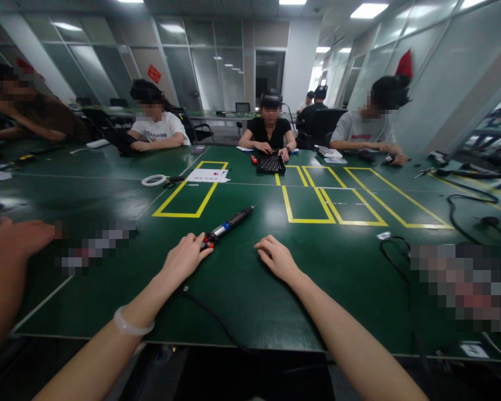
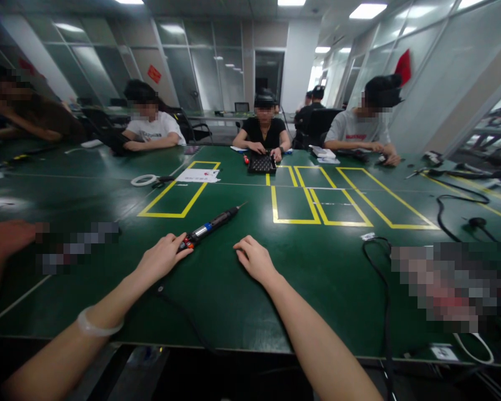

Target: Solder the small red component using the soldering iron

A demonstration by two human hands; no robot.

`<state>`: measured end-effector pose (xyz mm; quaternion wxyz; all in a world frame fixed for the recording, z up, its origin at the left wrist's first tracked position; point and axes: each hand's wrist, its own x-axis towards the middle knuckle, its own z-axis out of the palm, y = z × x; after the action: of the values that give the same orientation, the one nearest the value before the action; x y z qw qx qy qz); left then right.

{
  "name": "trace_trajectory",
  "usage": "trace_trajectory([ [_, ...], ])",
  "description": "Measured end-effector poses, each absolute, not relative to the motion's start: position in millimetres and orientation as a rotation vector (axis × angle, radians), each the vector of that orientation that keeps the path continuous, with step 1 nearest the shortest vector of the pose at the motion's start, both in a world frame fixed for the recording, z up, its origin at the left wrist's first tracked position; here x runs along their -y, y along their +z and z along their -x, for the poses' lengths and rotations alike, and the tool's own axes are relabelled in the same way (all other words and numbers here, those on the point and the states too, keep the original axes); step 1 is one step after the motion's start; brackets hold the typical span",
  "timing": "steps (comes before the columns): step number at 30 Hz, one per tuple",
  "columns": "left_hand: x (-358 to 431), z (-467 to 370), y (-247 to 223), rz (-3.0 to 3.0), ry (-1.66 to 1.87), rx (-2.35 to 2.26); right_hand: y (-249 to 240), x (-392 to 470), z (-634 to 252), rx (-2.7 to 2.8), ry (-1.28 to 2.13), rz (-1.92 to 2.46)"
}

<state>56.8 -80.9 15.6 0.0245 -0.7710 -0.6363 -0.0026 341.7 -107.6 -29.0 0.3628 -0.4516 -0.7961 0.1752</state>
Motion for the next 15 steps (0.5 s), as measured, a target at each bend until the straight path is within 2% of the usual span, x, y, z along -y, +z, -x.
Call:
trace_trajectory([
  [9,55,32,10,2.115,-0.015,2.228,-34,106,-339,2.078,0.458,1.185],
  [15,48,58,11,2.005,-0.048,2.270,-34,107,-340,2.082,0.461,1.201],
])
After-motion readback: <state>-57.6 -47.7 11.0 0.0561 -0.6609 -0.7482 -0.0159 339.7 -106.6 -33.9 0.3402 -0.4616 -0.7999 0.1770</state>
